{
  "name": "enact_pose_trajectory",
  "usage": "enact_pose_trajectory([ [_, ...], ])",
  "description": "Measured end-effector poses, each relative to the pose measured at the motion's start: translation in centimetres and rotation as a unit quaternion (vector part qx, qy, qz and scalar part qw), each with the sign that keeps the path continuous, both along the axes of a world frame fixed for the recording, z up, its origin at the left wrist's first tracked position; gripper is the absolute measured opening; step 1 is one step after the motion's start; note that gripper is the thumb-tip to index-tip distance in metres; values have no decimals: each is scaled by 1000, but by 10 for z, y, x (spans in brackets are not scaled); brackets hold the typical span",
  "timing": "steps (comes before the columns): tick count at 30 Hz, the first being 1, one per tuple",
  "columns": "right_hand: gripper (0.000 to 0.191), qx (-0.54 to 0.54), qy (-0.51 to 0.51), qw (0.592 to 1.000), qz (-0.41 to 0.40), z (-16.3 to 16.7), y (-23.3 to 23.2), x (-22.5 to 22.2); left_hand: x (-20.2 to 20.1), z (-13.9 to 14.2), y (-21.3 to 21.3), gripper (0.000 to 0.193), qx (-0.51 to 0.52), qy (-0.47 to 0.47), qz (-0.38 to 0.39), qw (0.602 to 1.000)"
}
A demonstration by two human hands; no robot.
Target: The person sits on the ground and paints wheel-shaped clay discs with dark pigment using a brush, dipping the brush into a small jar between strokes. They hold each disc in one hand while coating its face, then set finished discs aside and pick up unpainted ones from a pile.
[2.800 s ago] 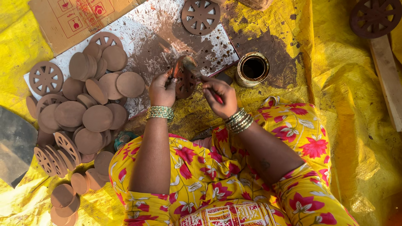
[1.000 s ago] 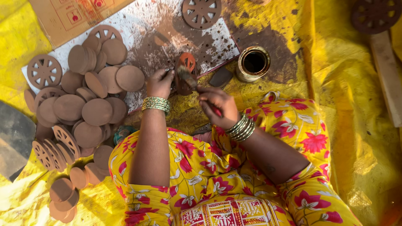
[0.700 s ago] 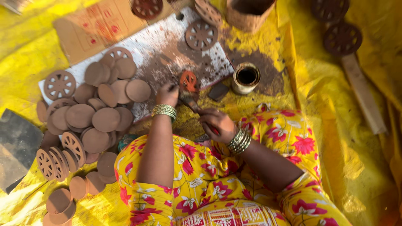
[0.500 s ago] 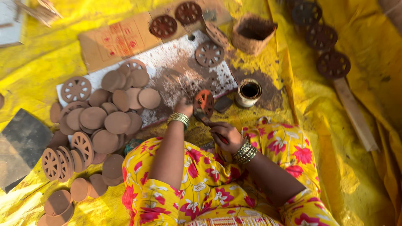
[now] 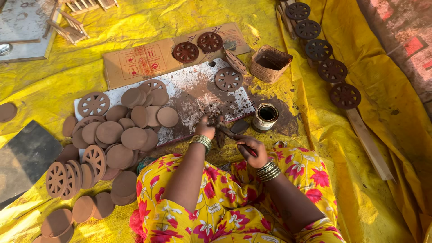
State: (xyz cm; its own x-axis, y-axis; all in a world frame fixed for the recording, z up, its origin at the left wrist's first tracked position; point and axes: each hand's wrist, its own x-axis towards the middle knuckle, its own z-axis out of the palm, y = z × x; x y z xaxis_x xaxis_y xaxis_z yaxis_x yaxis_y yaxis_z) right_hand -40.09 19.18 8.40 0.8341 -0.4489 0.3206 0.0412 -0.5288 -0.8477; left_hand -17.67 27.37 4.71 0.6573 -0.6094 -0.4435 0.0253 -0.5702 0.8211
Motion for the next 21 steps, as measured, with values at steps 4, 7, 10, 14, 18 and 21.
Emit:
enact_pose_trajectory([
  [4,9,68,2,998,-10,-10,-13,-1,-5,-11,-10,75,5,-72,-42,997],
  [7,10,147,-18,989,-25,-20,-32,1,-1,-25,-26,66,-40,-143,-80,986],
  [10,14,254,-30,966,-41,-30,-53,7,5,-38,-40,58,-24,-157,-119,980],
  [14,17,308,-44,949,-53,-39,-79,20,13,-51,-60,57,-18,-233,-163,959],
  [18,16,303,-37,950,-60,-46,-99,34,26,-58,-78,59,-9,-234,-163,958],
  [21,16,318,-38,944,-75,-52,-110,41,38,-60,-87,59,13,-230,-183,956],
])
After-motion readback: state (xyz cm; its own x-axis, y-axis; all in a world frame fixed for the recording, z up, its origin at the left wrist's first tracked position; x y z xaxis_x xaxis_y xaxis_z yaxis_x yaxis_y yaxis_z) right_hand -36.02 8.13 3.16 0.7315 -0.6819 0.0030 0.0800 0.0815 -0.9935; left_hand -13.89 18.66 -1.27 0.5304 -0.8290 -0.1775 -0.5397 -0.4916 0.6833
